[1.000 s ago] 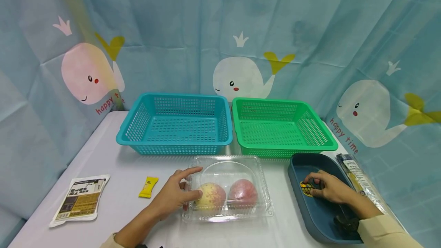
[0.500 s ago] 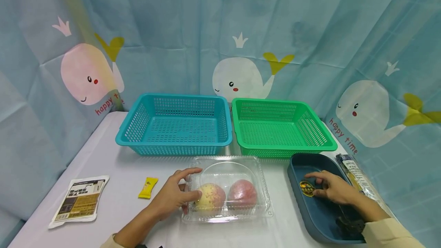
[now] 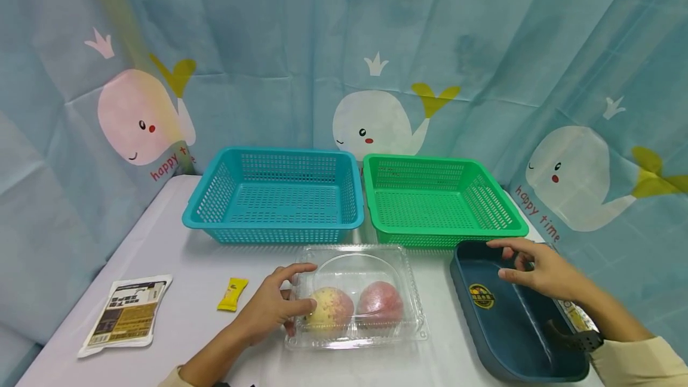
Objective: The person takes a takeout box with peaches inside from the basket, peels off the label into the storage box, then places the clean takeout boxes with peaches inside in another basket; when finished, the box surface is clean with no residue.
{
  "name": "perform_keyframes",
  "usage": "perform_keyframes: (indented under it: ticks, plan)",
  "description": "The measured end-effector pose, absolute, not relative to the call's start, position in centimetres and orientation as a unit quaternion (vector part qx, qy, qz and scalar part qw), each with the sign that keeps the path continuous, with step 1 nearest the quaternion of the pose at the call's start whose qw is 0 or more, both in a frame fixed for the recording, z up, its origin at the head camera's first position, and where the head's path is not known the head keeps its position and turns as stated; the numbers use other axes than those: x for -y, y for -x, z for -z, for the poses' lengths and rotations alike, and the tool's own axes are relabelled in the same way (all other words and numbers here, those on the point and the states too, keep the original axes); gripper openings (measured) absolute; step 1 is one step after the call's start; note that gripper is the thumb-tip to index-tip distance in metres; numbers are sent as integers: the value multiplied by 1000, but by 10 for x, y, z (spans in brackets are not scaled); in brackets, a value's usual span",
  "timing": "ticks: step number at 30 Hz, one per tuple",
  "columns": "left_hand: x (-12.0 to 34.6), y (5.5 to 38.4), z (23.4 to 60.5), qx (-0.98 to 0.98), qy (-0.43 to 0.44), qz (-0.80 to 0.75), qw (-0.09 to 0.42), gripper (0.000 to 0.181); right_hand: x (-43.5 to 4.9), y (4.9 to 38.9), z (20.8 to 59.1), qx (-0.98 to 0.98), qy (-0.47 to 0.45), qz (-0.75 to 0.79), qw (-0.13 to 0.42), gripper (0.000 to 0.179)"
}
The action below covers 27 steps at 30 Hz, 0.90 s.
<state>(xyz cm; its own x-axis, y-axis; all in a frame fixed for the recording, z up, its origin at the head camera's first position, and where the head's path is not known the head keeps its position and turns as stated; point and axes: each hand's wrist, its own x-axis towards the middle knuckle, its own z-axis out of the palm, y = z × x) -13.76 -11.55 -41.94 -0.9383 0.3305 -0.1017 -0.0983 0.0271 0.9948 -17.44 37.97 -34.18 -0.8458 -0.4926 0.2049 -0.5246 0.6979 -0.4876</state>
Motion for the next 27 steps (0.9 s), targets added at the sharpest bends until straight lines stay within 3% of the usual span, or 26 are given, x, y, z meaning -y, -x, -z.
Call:
perform_keyframes:
  ticks: [14, 27]
  plan:
    - [117, 137, 421, -698, -88, -693, 156, 66, -380, 195, 299, 935, -217, -263, 99, 45]
    - [115, 137, 420, -699, -84, -692, 158, 67, -401, 218, 304, 954, -152, -231, 116, 49]
